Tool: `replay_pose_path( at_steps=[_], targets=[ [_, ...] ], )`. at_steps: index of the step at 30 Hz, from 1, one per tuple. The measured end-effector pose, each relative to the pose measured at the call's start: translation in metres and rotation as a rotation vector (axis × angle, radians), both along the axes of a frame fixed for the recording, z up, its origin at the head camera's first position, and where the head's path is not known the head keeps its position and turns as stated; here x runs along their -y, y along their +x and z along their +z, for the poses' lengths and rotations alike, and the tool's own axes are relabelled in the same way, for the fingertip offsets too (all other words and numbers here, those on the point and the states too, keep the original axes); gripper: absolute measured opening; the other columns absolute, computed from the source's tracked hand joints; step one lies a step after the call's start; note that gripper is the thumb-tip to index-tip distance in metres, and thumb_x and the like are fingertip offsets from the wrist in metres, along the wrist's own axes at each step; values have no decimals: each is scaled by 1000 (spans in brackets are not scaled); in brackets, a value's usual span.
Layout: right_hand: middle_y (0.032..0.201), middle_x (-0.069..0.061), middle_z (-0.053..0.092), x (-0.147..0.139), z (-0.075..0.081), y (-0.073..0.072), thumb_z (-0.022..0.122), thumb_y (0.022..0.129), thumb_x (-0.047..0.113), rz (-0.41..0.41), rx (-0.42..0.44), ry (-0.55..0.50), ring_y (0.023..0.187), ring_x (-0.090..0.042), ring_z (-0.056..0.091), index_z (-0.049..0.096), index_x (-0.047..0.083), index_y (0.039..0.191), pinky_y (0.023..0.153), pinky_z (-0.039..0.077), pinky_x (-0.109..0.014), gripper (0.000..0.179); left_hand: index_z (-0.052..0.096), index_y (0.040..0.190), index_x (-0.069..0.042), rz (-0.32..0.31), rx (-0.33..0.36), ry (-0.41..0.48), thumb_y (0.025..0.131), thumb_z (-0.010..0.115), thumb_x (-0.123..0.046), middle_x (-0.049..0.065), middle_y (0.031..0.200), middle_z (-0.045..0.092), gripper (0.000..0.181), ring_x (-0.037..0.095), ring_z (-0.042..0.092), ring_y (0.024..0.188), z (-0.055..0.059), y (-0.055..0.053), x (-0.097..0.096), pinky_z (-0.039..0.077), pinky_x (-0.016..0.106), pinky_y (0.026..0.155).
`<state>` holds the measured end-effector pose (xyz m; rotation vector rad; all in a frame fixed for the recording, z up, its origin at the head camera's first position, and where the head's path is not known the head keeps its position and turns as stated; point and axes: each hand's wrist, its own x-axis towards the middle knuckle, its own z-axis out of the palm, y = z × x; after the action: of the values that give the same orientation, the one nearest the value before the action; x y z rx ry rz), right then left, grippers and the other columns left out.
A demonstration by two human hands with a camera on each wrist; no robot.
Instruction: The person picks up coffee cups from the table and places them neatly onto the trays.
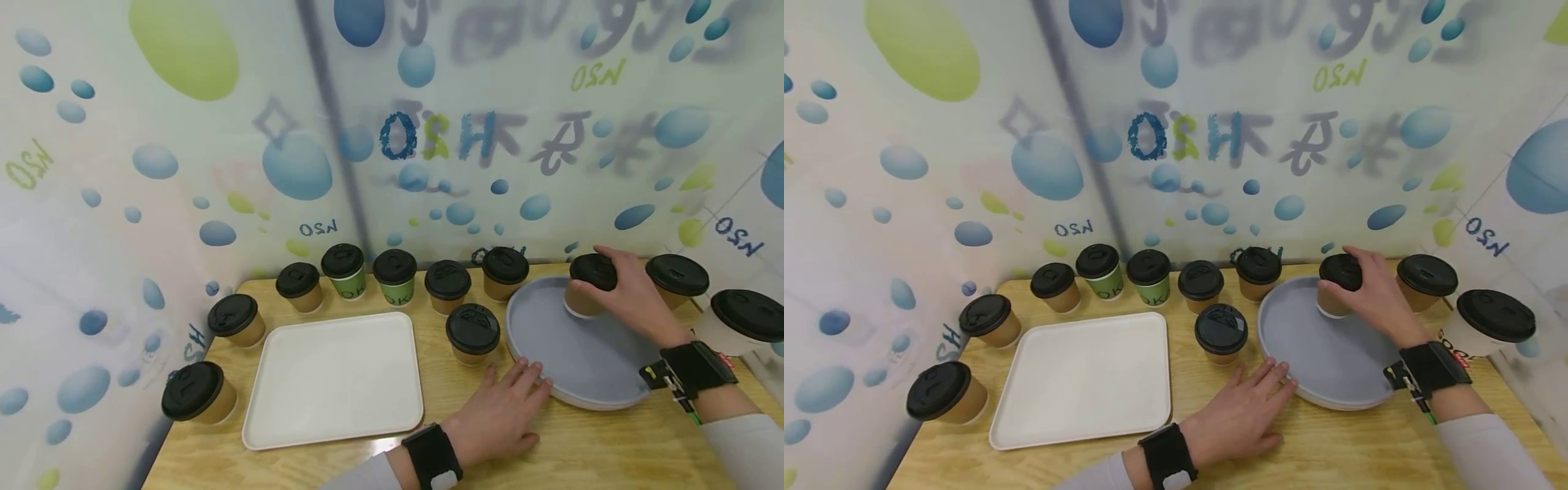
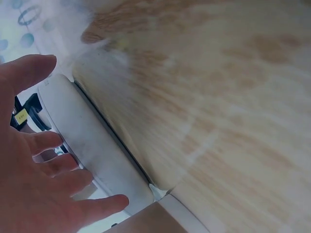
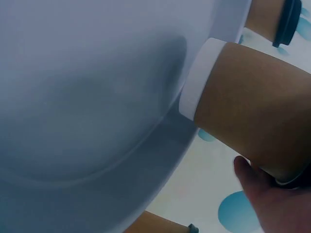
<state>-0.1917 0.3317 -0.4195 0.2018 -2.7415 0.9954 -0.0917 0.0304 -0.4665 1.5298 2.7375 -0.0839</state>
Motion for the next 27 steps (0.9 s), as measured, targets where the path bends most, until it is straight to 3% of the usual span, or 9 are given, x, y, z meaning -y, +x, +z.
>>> replay_pose_path(
  at_steps=[7,13,18,22,27],
  targets=[
    [151,-43,28,3,-3,-19,78,94,37,34,23,13,135,-61,31,23,-9,159,100,31,-74,96,35,161,-22,9,-16,7,94,66,-61,3,164,26,83,22,28,152,1,0,2,45,49,109],
    [150,-44,26,9,-3,-22,78,92,43,32,57,74,132,-62,32,29,-8,156,97,34,-75,95,34,161,-23,10,-12,2,94,66,-62,2,165,25,84,21,27,152,1,-1,3,45,49,109],
    [150,-44,25,8,-6,-22,76,93,46,24,80,92,129,-63,35,30,-7,157,96,35,-76,95,31,162,-25,17,40,-16,94,66,-62,-1,166,22,86,19,24,153,1,-1,1,45,49,109],
    [155,-42,21,1,-6,-13,76,93,48,-9,76,97,133,-64,31,27,-4,159,98,32,-77,97,29,162,-27,21,65,-44,94,65,-64,-3,167,19,86,17,21,154,2,1,-5,44,48,110],
    [165,-32,18,-16,5,18,69,98,44,-130,-47,78,145,-58,21,28,4,163,106,22,-77,87,29,162,-28,13,48,-54,94,64,-64,-4,167,20,85,16,22,154,1,5,-10,44,47,110]
  ],
)
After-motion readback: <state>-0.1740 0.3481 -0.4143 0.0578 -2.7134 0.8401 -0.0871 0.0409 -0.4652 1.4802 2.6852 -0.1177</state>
